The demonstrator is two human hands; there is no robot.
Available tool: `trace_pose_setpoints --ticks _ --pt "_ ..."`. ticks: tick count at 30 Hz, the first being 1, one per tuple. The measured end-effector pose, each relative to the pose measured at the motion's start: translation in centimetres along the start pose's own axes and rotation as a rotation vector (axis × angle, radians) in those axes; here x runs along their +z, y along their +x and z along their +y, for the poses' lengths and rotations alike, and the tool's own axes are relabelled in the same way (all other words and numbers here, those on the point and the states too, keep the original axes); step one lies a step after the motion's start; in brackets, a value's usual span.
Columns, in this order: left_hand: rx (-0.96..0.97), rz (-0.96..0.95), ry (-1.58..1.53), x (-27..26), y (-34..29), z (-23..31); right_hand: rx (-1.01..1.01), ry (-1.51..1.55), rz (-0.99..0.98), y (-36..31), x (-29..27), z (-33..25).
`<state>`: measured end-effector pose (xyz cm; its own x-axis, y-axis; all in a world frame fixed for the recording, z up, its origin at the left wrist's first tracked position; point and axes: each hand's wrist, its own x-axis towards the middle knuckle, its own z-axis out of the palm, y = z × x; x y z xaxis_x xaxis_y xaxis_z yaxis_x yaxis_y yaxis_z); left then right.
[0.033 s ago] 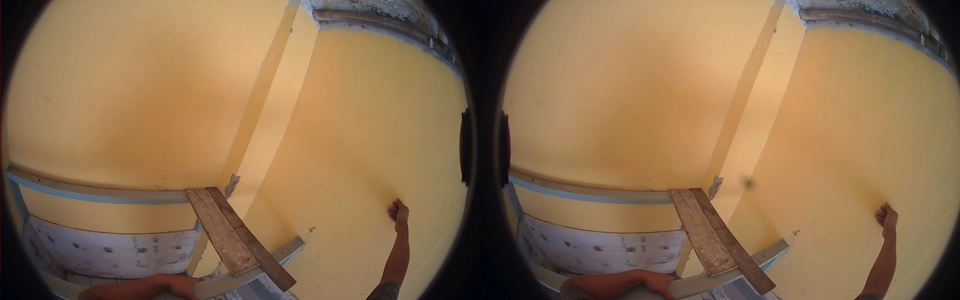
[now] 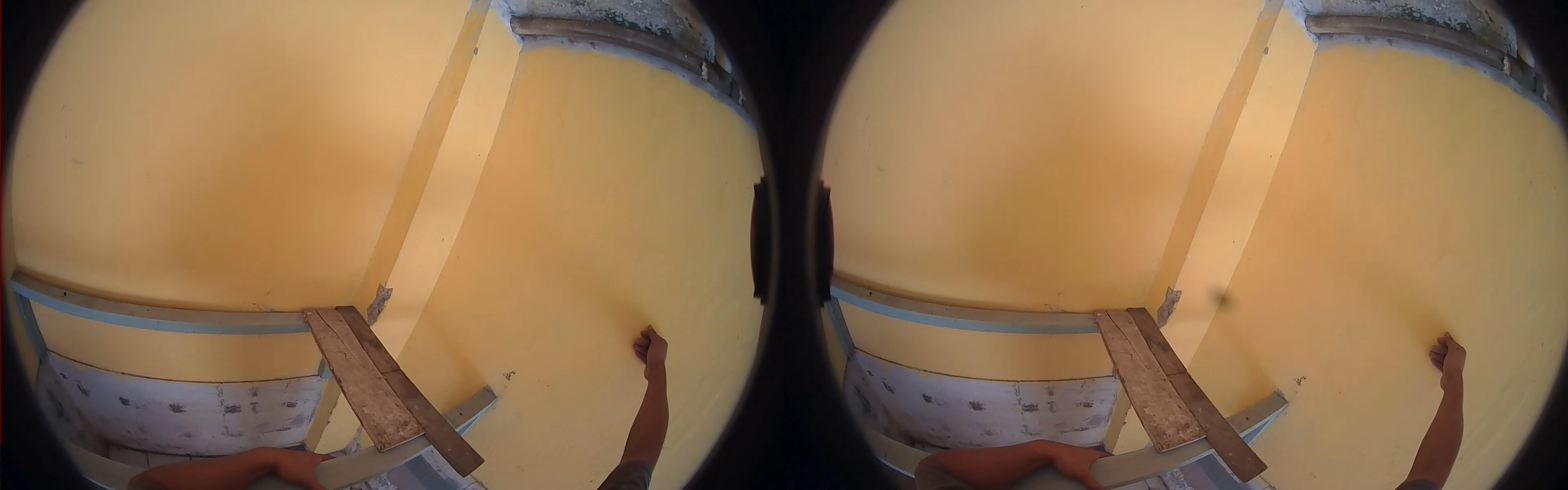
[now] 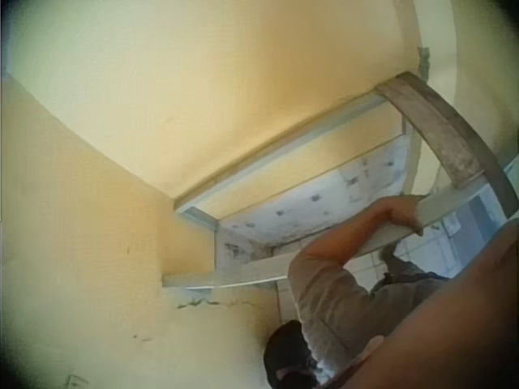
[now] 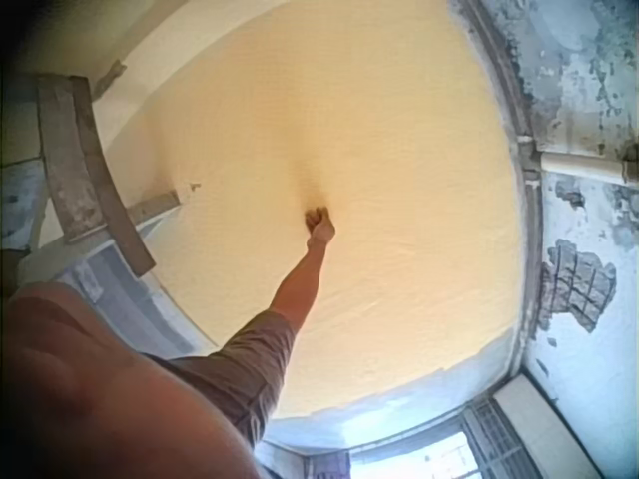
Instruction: The person positions wooden planks on a metal frame and adjusts the frame by hand.
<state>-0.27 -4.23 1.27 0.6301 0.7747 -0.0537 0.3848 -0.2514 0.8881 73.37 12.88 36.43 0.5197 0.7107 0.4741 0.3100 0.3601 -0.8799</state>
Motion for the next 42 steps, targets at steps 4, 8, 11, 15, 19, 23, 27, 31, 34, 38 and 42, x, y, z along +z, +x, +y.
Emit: trace_pose_setpoints --ticks 4,8,11,15,19,23,27,31,34,38,42 --pt "-0.001 -0.018 0.029 -0.3 -0.4 1.4 -0.013 0.045 0.019 -0.4 0.3 1.1" --pt "-0.110 0.003 0.037 -0.5 -0.8 2.3 0.000 0.002 0.090 -1.1 0.5 2.8" --pt "-0.101 -0.055 -0.022 -0.4 -0.4 1.6 0.011 0.013 0.040 -1.9 0.3 4.0" --pt "-0.186 -0.180 0.077 0.2 0.6 -0.5 0.041 -0.003 0.069 -3.3 0.6 5.8" --pt "-0.217 -0.167 0.103 0.4 0.9 -1.8 0.078 -0.021 0.116 -4.7 1.1 7.3" --pt "-0.252 -0.184 0.091 0.4 0.8 -1.8 0.089 -0.018 0.058 -5.2 0.9 7.8" --pt "-0.232 -0.158 0.117 0.4 0.6 -1.3 0.124 -0.052 -0.025 -4.8 0.7 7.2" --pt "-0.242 -0.159 0.077 0.2 0.4 -0.7 0.033 -0.024 0.004 -2.5 0.3 3.3" --pt "-0.256 -0.165 0.086 0.2 0.4 -0.5 -0.060 0.079 0.015 -0.4 -0.2 -1.3" --pt "-0.279 -0.213 0.046 0.1 0.5 -0.4 -0.094 0.127 0.110 1.6 -0.1 -5.5" --pt "-0.277 -0.204 0.029 0.0 0.6 -0.3 -0.044 0.021 0.036 2.0 0.6 -5.3"
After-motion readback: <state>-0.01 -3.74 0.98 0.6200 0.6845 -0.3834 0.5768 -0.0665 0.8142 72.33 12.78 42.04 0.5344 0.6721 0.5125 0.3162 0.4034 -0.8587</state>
